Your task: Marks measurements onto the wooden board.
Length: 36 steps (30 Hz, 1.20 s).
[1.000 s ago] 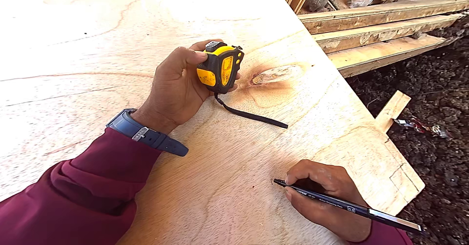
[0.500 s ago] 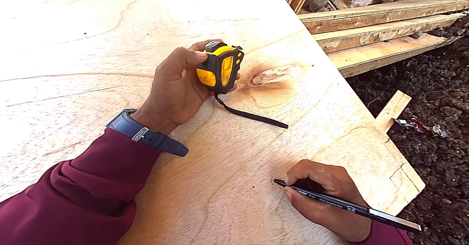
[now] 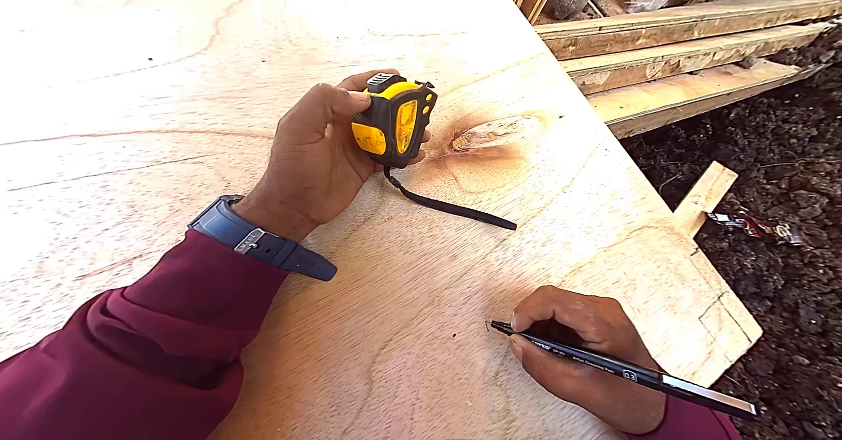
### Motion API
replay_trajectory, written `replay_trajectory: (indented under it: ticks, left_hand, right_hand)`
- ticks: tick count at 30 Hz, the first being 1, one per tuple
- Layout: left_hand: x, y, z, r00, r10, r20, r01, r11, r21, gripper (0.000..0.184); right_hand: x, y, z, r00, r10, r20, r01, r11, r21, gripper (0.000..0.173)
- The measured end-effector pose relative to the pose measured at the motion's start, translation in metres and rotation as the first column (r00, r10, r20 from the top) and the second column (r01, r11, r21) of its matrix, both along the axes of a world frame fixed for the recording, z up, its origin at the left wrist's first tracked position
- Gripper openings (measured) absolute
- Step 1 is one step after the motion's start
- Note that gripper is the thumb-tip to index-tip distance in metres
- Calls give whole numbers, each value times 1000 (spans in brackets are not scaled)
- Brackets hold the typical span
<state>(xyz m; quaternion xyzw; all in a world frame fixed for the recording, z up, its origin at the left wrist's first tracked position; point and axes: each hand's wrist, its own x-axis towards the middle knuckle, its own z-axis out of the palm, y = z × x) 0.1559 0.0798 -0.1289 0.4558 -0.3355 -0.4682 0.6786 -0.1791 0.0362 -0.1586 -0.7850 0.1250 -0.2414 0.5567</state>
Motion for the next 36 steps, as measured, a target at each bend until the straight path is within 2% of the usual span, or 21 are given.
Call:
replay_trajectory:
  ticks: [36]
  left_hand:
    - [-1,0,1,1000,4,-2,-4,1000,6,49]
  right_hand:
    - [0,1,1,1000,-2,-8,3,1000,16,7]
